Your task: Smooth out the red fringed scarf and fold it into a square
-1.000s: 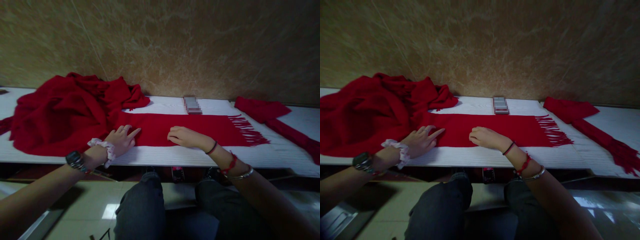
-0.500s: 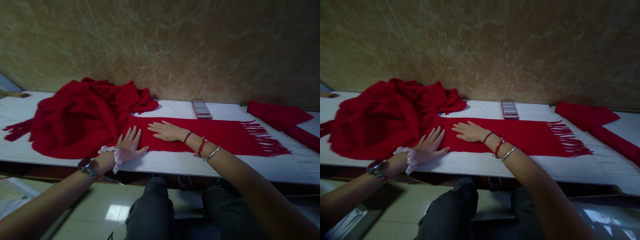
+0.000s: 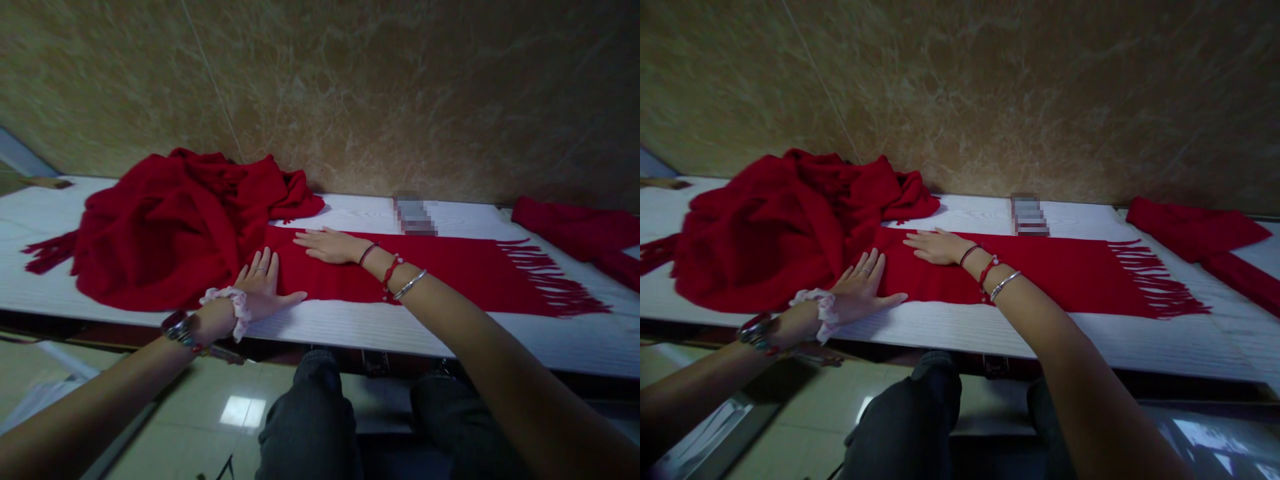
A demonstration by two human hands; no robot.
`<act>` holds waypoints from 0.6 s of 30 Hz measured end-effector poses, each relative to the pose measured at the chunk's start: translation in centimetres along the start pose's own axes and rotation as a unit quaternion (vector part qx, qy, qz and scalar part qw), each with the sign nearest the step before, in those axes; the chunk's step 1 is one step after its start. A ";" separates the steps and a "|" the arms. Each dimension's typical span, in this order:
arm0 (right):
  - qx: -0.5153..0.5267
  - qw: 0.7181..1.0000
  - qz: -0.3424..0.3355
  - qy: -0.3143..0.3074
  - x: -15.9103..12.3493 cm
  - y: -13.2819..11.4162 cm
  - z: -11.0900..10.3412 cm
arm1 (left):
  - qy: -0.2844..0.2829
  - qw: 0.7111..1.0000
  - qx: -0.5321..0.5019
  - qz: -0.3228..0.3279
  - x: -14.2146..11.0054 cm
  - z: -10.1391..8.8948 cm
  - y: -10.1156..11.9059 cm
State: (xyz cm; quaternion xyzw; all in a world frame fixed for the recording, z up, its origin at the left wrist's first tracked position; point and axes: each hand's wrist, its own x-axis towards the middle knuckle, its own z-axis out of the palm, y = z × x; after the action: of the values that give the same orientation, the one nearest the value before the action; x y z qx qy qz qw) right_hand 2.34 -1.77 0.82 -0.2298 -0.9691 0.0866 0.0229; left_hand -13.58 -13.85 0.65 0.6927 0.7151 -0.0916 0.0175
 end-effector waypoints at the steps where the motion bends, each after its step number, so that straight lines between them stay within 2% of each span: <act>1: -0.004 1.000 0.026 0.000 0.1 0.5 -0.3 | -0.001 1.000 0.000 0.002 0.0 0.0 0.0; 3: -0.016 0.999 0.048 0.008 0.3 0.9 -0.8 | -0.001 1.000 0.001 0.003 0.0 0.0 0.0; 7: -0.012 0.999 -0.048 0.017 0.9 -0.5 -0.4 | -0.009 1.000 0.003 -0.002 0.0 -0.1 0.0; 9: -0.004 0.998 -0.067 0.004 1.4 -1.1 0.1 | -0.012 1.000 0.006 -0.004 0.0 -0.2 0.0; 14: -0.011 0.997 0.077 0.017 1.4 0.4 -0.5 | -0.014 1.000 0.009 0.010 -0.1 -0.3 -0.2; 16: -0.015 0.993 0.100 0.061 0.1 0.9 -1.1 | -0.005 1.000 0.011 0.014 0.0 -0.3 -0.2; 18: -0.001 0.990 0.089 0.111 -2.2 0.5 -1.3 | -0.007 1.000 0.012 0.013 0.1 -0.3 -0.2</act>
State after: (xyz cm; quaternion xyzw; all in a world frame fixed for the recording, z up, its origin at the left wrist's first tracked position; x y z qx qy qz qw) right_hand 4.58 -2.13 2.01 -0.3235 -0.9363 0.0610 0.1222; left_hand -13.80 -13.70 1.00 0.7016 0.7047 -0.1046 0.0154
